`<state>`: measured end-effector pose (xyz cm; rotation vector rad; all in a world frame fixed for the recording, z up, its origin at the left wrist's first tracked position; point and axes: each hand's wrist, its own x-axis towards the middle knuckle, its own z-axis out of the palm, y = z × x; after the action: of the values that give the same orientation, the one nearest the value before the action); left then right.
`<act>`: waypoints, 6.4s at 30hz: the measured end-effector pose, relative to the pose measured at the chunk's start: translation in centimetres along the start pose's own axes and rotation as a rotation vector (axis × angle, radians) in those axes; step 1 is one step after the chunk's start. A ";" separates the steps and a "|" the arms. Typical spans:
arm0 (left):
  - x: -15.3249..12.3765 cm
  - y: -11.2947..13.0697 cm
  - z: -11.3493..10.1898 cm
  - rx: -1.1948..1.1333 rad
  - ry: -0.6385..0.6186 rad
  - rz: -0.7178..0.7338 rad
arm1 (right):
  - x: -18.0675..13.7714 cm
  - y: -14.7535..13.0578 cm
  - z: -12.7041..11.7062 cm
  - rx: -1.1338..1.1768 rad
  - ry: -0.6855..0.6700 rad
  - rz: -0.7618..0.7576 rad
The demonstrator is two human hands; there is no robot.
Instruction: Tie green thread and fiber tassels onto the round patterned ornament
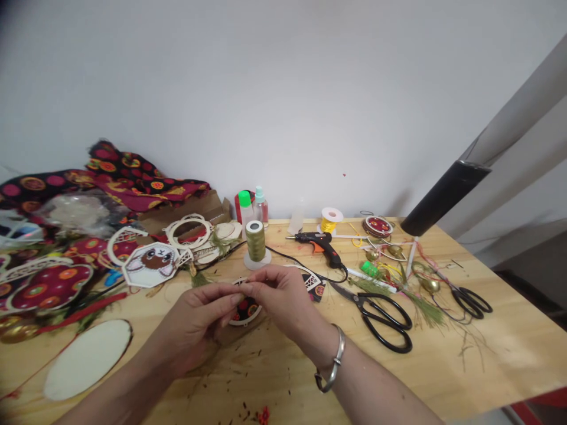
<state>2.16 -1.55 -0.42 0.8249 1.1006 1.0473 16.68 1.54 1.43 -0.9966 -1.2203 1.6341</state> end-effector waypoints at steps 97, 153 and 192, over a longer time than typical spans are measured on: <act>-0.3 1.7 0.0 0.335 0.205 0.161 | 0.7 0.5 -2.1 -0.564 0.169 -0.233; -0.3 -0.3 0.1 -0.256 -0.104 0.075 | -0.4 -0.3 0.0 -0.138 -0.086 0.010; 0.0 0.6 -0.1 -0.163 -0.064 -0.170 | -0.2 -0.2 -0.4 0.007 -0.120 0.105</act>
<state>1.87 -1.40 0.13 0.6191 0.9983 0.9476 17.16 1.55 1.54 -0.9842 -1.2587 1.8008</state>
